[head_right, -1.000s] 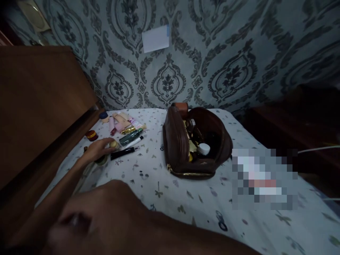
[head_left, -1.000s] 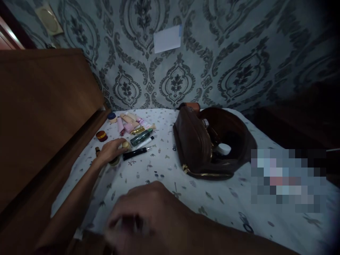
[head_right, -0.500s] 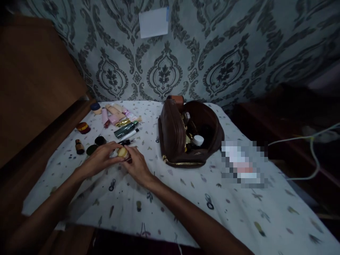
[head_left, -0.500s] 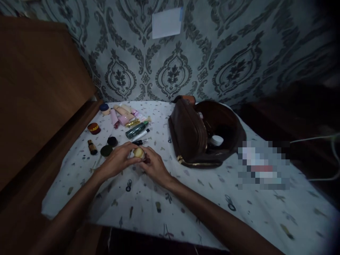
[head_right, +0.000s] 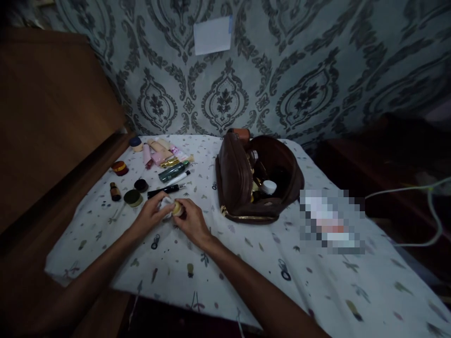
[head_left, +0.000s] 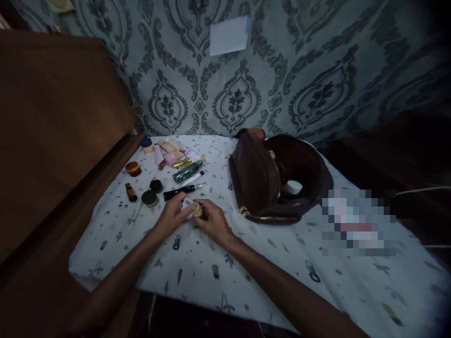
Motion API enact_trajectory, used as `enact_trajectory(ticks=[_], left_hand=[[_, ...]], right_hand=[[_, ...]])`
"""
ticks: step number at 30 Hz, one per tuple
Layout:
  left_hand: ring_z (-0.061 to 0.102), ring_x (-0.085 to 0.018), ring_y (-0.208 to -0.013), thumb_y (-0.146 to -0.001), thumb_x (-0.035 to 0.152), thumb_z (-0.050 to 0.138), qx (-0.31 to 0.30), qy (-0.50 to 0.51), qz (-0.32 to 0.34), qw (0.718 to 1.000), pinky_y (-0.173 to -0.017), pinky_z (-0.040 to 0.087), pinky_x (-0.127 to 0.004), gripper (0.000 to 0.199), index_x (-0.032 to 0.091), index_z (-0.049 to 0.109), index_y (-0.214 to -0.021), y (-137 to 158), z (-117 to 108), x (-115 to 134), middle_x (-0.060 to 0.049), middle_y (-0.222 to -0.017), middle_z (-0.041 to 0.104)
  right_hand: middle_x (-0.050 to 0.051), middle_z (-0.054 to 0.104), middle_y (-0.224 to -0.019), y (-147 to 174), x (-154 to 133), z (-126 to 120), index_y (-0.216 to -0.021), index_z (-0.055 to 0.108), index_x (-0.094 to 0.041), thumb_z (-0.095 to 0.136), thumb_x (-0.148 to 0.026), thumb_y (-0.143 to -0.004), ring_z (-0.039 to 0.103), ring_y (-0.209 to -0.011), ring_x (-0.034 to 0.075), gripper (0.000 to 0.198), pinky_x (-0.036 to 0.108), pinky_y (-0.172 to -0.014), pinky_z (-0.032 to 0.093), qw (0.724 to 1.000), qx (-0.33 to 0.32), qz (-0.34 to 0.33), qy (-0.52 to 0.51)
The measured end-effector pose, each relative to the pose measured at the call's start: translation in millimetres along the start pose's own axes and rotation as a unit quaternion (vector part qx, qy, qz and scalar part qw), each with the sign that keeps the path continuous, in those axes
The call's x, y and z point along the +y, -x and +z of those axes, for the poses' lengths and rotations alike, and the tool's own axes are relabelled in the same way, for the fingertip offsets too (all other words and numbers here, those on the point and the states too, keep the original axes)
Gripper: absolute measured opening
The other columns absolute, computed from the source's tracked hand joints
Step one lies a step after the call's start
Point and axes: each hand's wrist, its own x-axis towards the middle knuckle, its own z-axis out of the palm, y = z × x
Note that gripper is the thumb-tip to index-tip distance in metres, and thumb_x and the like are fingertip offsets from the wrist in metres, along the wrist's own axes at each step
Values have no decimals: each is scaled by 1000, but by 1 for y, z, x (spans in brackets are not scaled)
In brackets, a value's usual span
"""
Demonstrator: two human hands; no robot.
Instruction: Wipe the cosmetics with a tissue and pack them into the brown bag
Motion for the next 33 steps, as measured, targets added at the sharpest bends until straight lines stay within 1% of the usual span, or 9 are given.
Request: enact_trajectory(ticks=[7, 11, 14, 17, 21, 24, 27, 30, 33], left_hand=[[63, -21, -88, -97, 41, 48, -10, -95, 34, 995, -83, 49, -33, 23, 21, 58, -102, 7, 7, 2, -4, -94, 66], [64, -23, -105, -99, 36, 44, 15, -192, 41, 980, -94, 50, -35, 28, 20, 58, -117, -3, -12, 1, -9, -114, 67], [66, -26, -102, -98, 32, 43, 48, -367, -39, 928, -89, 51, -37, 33, 20, 59, -124, -19, -44, 2, -12, -117, 64], [66, -32, -103, -95, 37, 46, 12, -502, -151, 852, -80, 52, -40, 38, 20, 60, -126, -36, -73, 2, -17, -123, 61], [65, -35, -109, -93, 47, 48, -77, -523, -209, 823, -78, 51, -39, 40, 21, 63, -119, -51, -88, -4, -16, -118, 68], [64, -35, -111, -91, 45, 50, -90, -523, -215, 820, -78, 51, -38, 36, 21, 65, -113, -55, -88, -9, -15, -116, 71], [65, -35, -109, -93, 45, 48, -59, -516, -186, 834, -77, 50, -38, 37, 20, 65, -114, -50, -89, -9, -16, -117, 70], [66, -32, -102, -94, 46, 49, -9, -470, -124, 874, -78, 50, -38, 39, 21, 64, -119, -40, -87, 1, -13, -114, 71], [67, -27, -96, -91, 48, 57, -20, -345, -57, 937, -83, 50, -36, 39, 24, 65, -120, -27, -73, 18, -7, -110, 73]], right_hand=[[4, 70, -98, 1, -3, -2, -116, 66, -19, 59, -12, -70, 65, -88, 19, 48, 35, -84, 54, 999, -34, -6, 31], [3, 69, -99, 1, -11, -4, -113, 65, -21, 62, -14, -72, 63, -90, 20, 42, 36, -86, 52, 997, -47, 1, 56], [5, 65, -105, 2, -20, -5, -111, 63, -20, 64, -16, -75, 61, -99, 23, 36, 39, -91, 50, 995, -40, 10, 92], [7, 62, -109, 3, -25, -6, -114, 57, -21, 62, -19, -81, 58, -105, 25, 33, 42, -93, 48, 993, -41, 13, 112], [11, 59, -119, 4, -23, -6, -121, 52, -19, 60, -17, -84, 54, -115, 28, 37, 46, -99, 45, 987, -44, 4, 153], [12, 59, -121, 4, -16, -3, -118, 53, -20, 61, -15, -83, 52, -118, 29, 36, 50, -102, 43, 980, -49, -19, 193], [12, 59, -125, 4, -10, -3, -122, 53, -21, 63, -19, -84, 50, -123, 30, 40, 52, -105, 42, 978, -49, -48, 196], [14, 56, -133, 5, -11, -5, -131, 50, -20, 64, -25, -85, 48, -128, 30, 48, 53, -109, 40, 984, -31, -56, 169], [14, 55, -137, 7, -17, -8, -138, 47, -21, 63, -29, -88, 48, -131, 29, 53, 53, -111, 39, 988, -13, -71, 136]])
